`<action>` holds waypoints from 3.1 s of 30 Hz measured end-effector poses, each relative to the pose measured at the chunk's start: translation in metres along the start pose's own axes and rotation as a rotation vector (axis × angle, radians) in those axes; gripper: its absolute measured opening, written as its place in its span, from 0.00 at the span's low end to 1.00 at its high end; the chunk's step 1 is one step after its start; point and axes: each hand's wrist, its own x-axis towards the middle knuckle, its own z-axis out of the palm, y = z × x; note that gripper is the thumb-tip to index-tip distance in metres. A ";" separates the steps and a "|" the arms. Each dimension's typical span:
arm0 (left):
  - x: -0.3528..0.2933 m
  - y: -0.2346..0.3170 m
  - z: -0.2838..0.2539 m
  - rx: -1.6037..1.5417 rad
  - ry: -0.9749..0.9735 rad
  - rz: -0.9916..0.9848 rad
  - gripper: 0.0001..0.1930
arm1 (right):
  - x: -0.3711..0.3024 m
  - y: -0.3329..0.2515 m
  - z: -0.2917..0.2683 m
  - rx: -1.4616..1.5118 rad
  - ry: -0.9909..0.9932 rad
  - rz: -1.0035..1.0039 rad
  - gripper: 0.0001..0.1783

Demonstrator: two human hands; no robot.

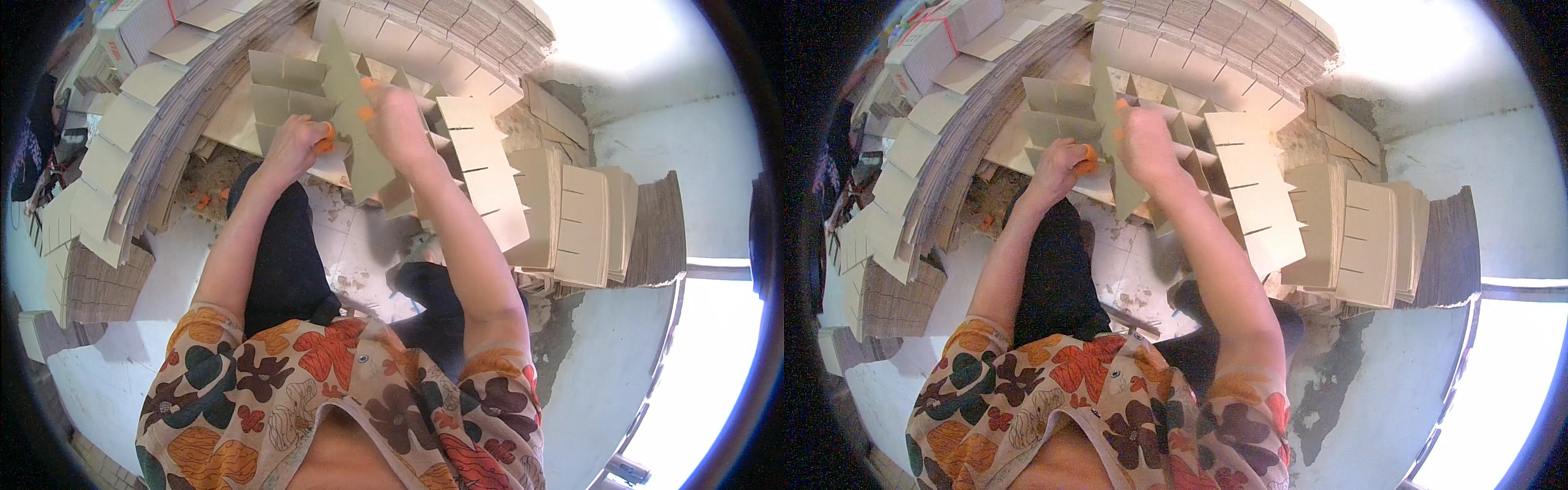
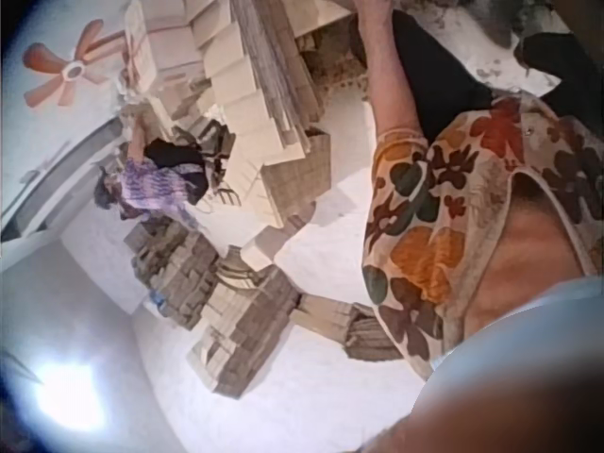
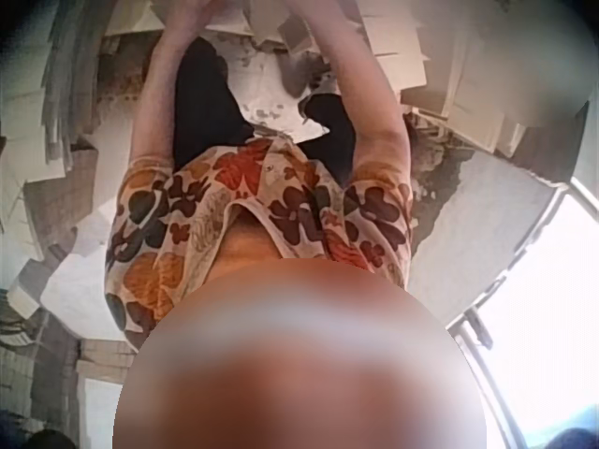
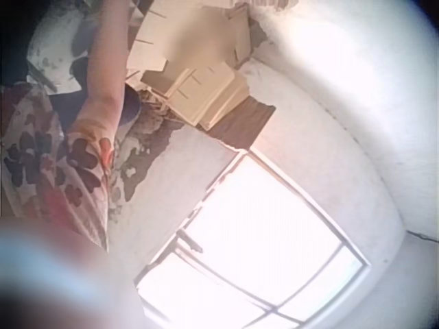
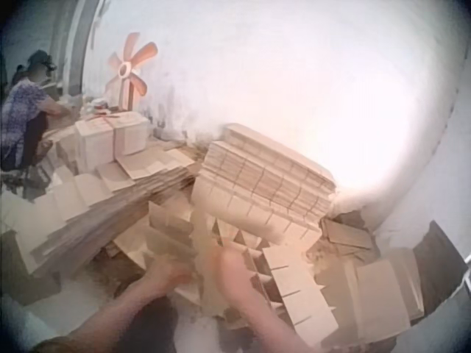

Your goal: The person repeatedly picks up flat cardboard sheets, folds them along pre-scored lines into box-like dividers, and stacks them on a nearby pile. The process is continuous and repetitive, with no tools used.

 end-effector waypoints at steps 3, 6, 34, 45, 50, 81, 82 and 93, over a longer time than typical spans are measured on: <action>0.001 0.004 -0.002 -0.036 -0.025 -0.030 0.06 | -0.001 0.000 0.017 -0.087 -0.078 -0.002 0.05; 0.001 -0.001 0.001 -0.007 -0.029 -0.027 0.06 | -0.007 0.002 0.035 -0.239 -0.225 0.062 0.06; 0.004 -0.003 0.003 -0.048 -0.073 -0.025 0.05 | -0.177 0.177 -0.175 0.365 0.198 1.012 0.22; 0.004 0.004 -0.006 -0.025 -0.017 0.009 0.13 | -0.178 0.146 -0.219 0.534 0.562 0.876 0.20; -0.001 0.004 -0.039 0.107 0.115 0.009 0.19 | -0.143 0.103 -0.229 0.350 0.680 0.575 0.18; -0.022 -0.048 -0.044 0.039 0.070 -0.111 0.04 | 0.062 -0.046 0.035 -0.128 -0.072 -0.048 0.15; -0.022 -0.047 -0.045 0.043 0.067 -0.140 0.04 | 0.063 -0.050 0.036 -0.120 -0.122 -0.013 0.14; -0.019 -0.052 -0.041 0.043 0.062 -0.123 0.07 | 0.066 -0.041 0.063 -0.111 -0.115 -0.149 0.11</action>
